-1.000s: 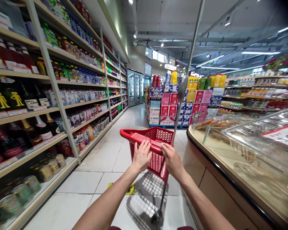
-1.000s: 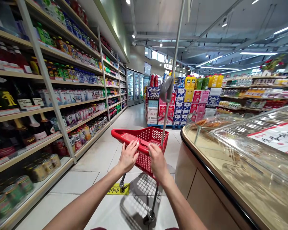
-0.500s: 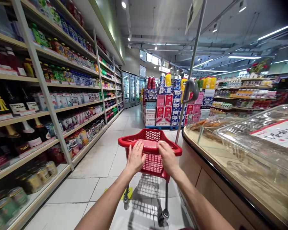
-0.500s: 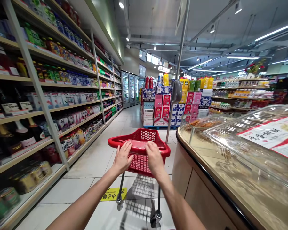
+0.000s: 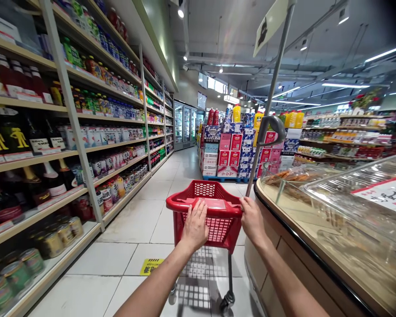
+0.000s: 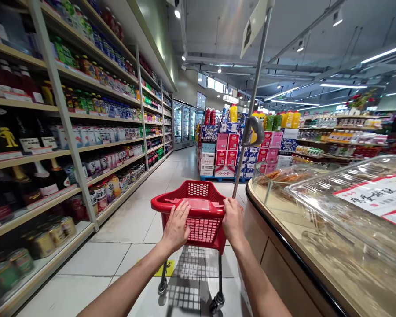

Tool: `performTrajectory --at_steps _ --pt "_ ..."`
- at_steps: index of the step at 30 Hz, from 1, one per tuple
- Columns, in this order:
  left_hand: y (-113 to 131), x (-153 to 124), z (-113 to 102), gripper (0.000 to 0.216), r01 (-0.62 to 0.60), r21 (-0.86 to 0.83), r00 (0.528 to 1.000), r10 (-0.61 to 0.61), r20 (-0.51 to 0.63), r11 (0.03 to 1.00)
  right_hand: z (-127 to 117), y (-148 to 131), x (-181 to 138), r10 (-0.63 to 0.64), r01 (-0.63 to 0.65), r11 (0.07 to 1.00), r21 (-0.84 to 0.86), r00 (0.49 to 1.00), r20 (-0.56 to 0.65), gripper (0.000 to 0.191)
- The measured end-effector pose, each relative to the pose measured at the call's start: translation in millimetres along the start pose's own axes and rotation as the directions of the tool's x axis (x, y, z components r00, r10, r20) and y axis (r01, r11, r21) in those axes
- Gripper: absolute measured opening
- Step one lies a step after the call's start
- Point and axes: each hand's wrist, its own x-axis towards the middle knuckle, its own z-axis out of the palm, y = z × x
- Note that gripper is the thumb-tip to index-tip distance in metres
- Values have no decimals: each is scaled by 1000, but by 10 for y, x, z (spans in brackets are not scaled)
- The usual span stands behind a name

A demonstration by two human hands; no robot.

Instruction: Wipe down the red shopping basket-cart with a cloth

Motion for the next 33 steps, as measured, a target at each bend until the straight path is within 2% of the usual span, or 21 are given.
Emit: performTrajectory --at_steps 2,4,7,9,11,14,17,19,22,24,25,27,29,31,33 --pt "-9 -33 -32 64 25 -20 1000 -25 8 999 1 -36 44 6 -7 1000 9 1000 29 40" --pt "-8 -37 -89 61 52 -47 998 -51 30 998 62 -232 69 -35 28 997 77 994 99 40" --pt "51 36 -172 57 103 -73 995 -104 -7 992 147 -592 92 20 -66 962 263 985 172 47" --pt "142 134 -171 61 62 -78 997 -65 -35 995 150 -710 99 73 -147 903 403 978 194 51" --pt "240 245 -112 68 -42 -75 999 41 -11 996 118 -683 91 75 -163 862 480 977 197 53" --pt "256 345 -7 60 -101 -51 994 103 22 994 51 -458 51 90 -143 925 353 982 164 55" --pt "-40 280 -41 48 -53 -8 998 53 -14 999 20 -221 -2 49 -74 992 106 974 219 53" --pt "-363 171 -152 47 17 23 998 -16 -56 1000 47 -154 -33 20 -30 999 37 968 251 51" --pt "-707 30 -302 47 219 55 965 -208 -160 974 151 -195 -74 27 -29 1000 5 984 179 52" --pt "-684 6 -294 48 272 49 947 -258 -193 961 222 -253 -102 41 -40 999 -10 991 127 53" --pt "-606 17 -258 48 234 41 958 -223 -180 971 247 -272 -117 47 -46 999 -13 993 110 53" --pt "-415 65 -172 50 73 14 991 -71 -117 997 263 -274 -146 42 -42 999 -7 994 102 53" --pt "-323 100 -141 49 -48 -10 997 48 -69 999 239 -233 -167 20 -21 1000 11 993 118 52" --pt "-403 88 -196 48 -5 7 997 6 -82 1000 197 -183 -178 9 -13 999 30 992 128 51" --pt "-561 46 -283 45 170 37 974 -162 -158 985 164 -155 -181 37 -41 999 34 994 105 50"
